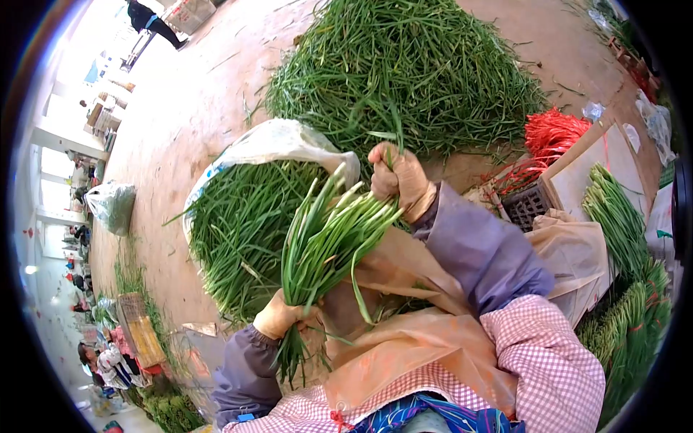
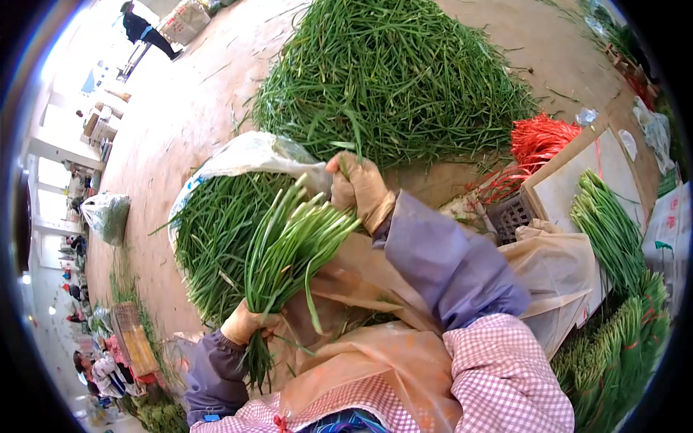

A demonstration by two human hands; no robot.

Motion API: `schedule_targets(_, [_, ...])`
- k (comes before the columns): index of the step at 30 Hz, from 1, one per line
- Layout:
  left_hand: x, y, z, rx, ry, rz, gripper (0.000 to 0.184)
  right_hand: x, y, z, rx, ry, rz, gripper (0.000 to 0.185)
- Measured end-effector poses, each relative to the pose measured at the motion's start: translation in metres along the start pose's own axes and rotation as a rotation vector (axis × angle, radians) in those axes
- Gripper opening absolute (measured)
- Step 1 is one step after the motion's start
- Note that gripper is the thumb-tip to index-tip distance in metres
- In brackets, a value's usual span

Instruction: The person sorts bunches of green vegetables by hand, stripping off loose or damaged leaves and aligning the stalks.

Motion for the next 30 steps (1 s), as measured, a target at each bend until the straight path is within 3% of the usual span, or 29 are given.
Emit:
schedule_targets(3, [0.017, 0.001, 0.008, -0.005, 0.025, -0.109, 0.018, 0.001, 0.042, 0.017, -0.019, -0.228, -0.227, 0.026])
schedule_targets(4, [0.014, 0.005, 0.007, -0.059, 0.006, -0.085, 0.020, -0.016, 0.074, 0.015, -0.128, -0.540, -0.371, 0.021])
schedule_targets(6, [0.010, 0.014, 0.004, -0.031, 0.019, -0.178, 0.018, -0.063, 0.132, 0.018, -0.319, -0.485, -0.498, 0.013])
schedule_targets(7, [0.009, 0.015, 0.004, -0.025, 0.026, -0.186, 0.017, -0.076, 0.149, 0.005, -0.339, -0.644, -0.610, 0.011])
schedule_targets(8, [0.009, 0.018, 0.003, -0.022, 0.031, -0.200, 0.016, -0.071, 0.158, -0.003, -0.117, -0.597, -0.839, 0.012])
schedule_targets(10, [0.012, 0.024, 0.000, -0.049, 0.029, -0.241, 0.015, -0.017, 0.132, -0.016, -0.109, -0.431, -1.080, 0.011])
schedule_targets(12, [0.016, 0.020, -0.002, -0.098, 0.020, -0.286, 0.016, 0.054, 0.075, -0.043, -0.071, -0.021, -1.125, 0.017])
schedule_targets(14, [0.021, 0.021, 0.001, -0.099, 0.080, -0.282, 0.018, 0.109, 0.034, -0.069, -0.334, 0.278, -1.649, 0.023])
schedule_targets(16, [0.025, 0.016, -0.004, -0.076, 0.119, -0.280, 0.018, 0.136, 0.007, -0.073, -0.496, 0.299, -2.165, 0.026])
schedule_targets(17, [0.025, 0.016, -0.008, -0.090, 0.056, -0.290, 0.016, 0.136, 0.001, -0.072, -0.545, 0.285, -2.230, 0.029])
schedule_targets(20, [0.025, 0.023, -0.011, -0.133, 0.131, -0.315, 0.015, 0.083, -0.005, -0.062, -0.432, 0.184, -1.785, 0.020])
schedule_targets(22, [0.025, 0.029, -0.010, -0.104, 0.185, -0.310, 0.012, 0.035, 0.017, -0.048, -0.235, -0.098, -1.262, 0.008])
schedule_targets(23, [0.025, 0.032, -0.010, -0.111, 0.192, -0.334, 0.012, 0.023, 0.042, -0.042, -0.334, -0.119, -1.322, 0.010])
schedule_targets(24, [0.026, 0.034, -0.010, -0.117, 0.197, -0.361, 0.011, -0.027, 0.055, -0.035, -0.254, -0.364, -0.966, 0.009])
schedule_targets(25, [0.026, 0.036, -0.010, -0.134, 0.188, -0.382, 0.012, -0.044, 0.082, -0.034, -0.383, -0.485, -0.958, 0.011])
schedule_targets(26, [0.027, 0.036, -0.011, -0.151, 0.180, -0.403, 0.012, -0.065, 0.109, -0.031, -0.388, -0.534, -1.261, 0.021])
schedule_targets(28, [0.027, 0.030, -0.010, -0.151, 0.182, -0.414, 0.013, -0.031, 0.120, -0.033, -0.286, -0.448, -2.164, 0.040])
schedule_targets(30, [0.030, 0.028, -0.012, -0.143, 0.198, -0.409, 0.013, 0.053, 0.090, -0.045, -0.541, -0.037, -2.178, 0.051])
Point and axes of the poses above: each hand's wrist, its own z-axis towards the middle knuckle, its own x-axis out of the palm, y = z × x, the point moved 9 cm from there along z, towards the middle knuckle, and after that the axes turned 1 degree about z, right-handed, at the moved point
